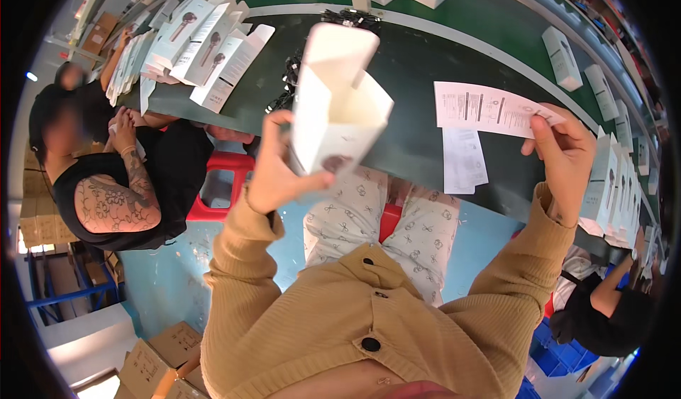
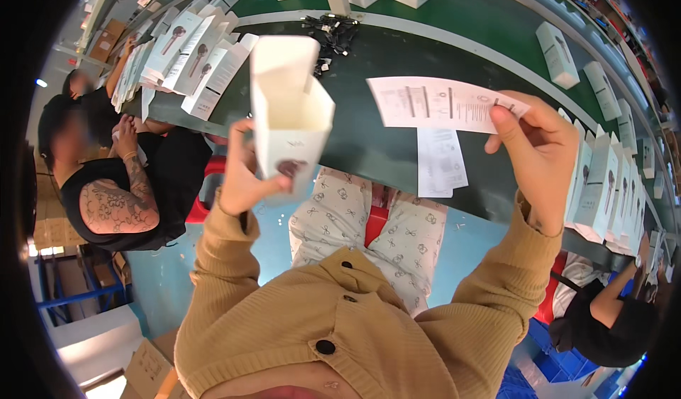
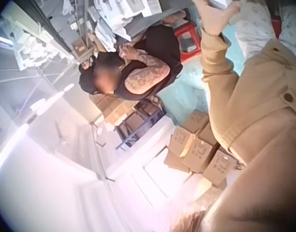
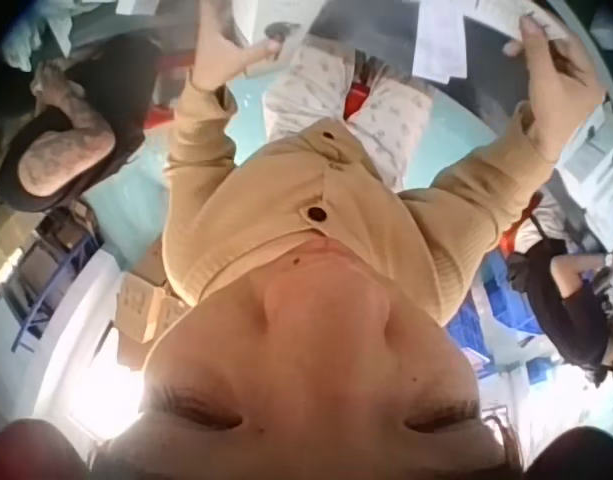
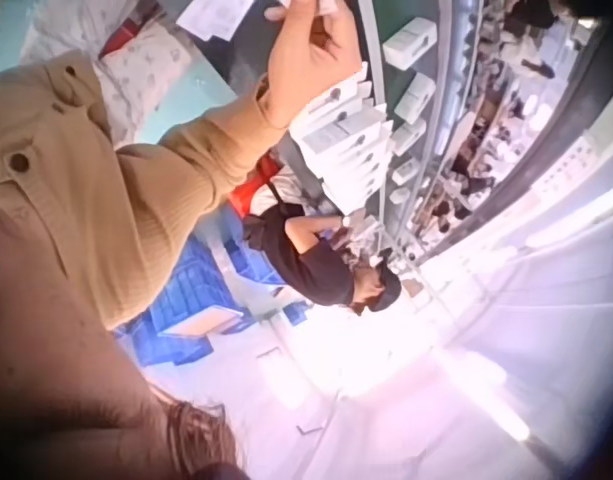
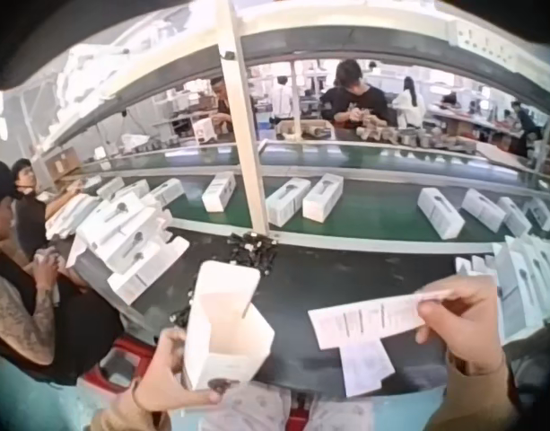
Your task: Packaging hair stylers, manuals, and cables into product boxes on an assembly line.
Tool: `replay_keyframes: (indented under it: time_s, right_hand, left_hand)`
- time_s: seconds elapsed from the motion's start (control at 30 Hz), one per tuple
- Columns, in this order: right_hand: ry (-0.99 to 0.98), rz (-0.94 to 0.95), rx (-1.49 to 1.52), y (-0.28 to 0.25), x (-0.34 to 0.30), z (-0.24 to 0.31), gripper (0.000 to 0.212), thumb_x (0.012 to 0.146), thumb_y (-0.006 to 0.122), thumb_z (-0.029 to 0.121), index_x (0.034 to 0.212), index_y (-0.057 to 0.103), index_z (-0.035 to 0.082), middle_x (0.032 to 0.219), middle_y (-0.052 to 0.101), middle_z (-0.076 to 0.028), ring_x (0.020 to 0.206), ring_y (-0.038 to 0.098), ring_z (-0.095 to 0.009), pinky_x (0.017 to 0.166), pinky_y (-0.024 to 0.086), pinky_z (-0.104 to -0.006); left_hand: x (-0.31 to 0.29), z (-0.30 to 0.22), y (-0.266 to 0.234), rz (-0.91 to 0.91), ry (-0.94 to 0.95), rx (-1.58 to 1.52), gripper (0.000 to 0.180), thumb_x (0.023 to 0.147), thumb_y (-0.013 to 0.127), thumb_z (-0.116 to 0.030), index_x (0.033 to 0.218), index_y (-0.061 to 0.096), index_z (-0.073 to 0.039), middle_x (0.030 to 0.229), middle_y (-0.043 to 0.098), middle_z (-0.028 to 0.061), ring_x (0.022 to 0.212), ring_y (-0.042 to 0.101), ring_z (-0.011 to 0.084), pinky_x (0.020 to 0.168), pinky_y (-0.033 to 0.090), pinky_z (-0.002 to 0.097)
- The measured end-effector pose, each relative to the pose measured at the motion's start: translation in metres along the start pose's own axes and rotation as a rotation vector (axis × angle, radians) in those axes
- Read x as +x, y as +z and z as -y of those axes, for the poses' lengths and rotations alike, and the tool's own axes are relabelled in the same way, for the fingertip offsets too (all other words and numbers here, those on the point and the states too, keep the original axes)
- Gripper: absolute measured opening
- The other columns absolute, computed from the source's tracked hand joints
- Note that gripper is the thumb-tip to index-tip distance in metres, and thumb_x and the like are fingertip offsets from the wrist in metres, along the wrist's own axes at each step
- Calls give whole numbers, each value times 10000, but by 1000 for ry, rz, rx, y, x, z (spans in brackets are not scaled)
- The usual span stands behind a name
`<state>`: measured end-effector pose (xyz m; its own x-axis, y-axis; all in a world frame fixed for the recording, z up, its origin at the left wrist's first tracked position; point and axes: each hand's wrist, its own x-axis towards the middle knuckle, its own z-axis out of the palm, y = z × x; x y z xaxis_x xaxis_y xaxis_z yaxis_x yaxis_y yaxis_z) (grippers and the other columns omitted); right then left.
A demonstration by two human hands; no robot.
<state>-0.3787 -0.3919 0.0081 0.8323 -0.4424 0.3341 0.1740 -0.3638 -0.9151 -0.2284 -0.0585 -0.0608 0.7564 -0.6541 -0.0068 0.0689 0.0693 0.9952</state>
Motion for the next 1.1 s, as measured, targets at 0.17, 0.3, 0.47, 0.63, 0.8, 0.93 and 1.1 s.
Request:
replay_keyframes:
  time_s: [0.17, 0.3, 0.47, 0.63, 0.8, 0.93, 1.1]
  right_hand:
    - [-178, 128, -203, 17, -13, 36, 173, 785, 643, -39, 942, 702, 1, 770, 672, -75, 590, 580, -89, 507, 416, -213]
    - [-413, 417, -418, 40, -5, 30, 131, 769, 648, -7, 886, 687, 38, 728, 652, -106, 590, 618, -230, 515, 452, -289]
    - [-395, 613, -409, 76, -3, 7, 162, 739, 711, 46, 899, 685, 32, 794, 664, -100, 574, 579, -236, 512, 430, -279]
    - [-218, 414, -342, 116, 47, 1, 212, 780, 734, 210, 888, 679, 36, 809, 641, -91, 642, 590, -216, 577, 461, -316]
    - [-143, 256, -639, 169, 125, -119, 311, 830, 668, 334, 999, 678, 73, 823, 647, -97, 753, 627, -258, 670, 495, -366]
    - [-132, 303, -787, 204, 144, -145, 327, 825, 667, 341, 1062, 654, 117, 921, 619, -115, 915, 617, -293, 770, 492, -411]
    - [-123, 275, -768, 197, 148, -141, 220, 809, 646, 247, 965, 674, 95, 956, 651, -137, 902, 639, -335, 771, 515, -444]
  left_hand:
    - [-9, 30, 36, 183, -50, 81, 891, 610, 864, -56, 1232, 227, -99, 1111, 581, 148, 1048, 553, 189, 891, 460, 328]
    - [-18, 37, 46, 255, -73, 117, 895, 617, 874, -93, 1234, 226, -109, 1153, 543, 129, 1128, 483, 179, 959, 402, 346]
    - [-27, 51, 43, 304, -142, 48, 873, 624, 870, -102, 1226, 238, -120, 1209, 492, 106, 1185, 445, 188, 980, 385, 358]
    - [-40, 74, 23, 172, -118, -100, 941, 654, 845, -92, 1320, 182, -125, 1294, 465, 149, 1221, 443, 228, 1004, 379, 377]
    - [-54, 94, 19, 91, -136, -190, 1031, 679, 819, -81, 1422, 105, -96, 1357, 423, 177, 1265, 422, 264, 1042, 350, 406]
    - [-61, 97, 18, 83, -79, -64, 1041, 686, 819, -98, 1447, 109, -69, 1380, 405, 158, 1285, 401, 265, 1057, 328, 406]
    - [-62, 97, 11, 58, -58, -82, 1032, 686, 822, -107, 1448, 128, -61, 1385, 396, 148, 1296, 385, 259, 1064, 318, 400]
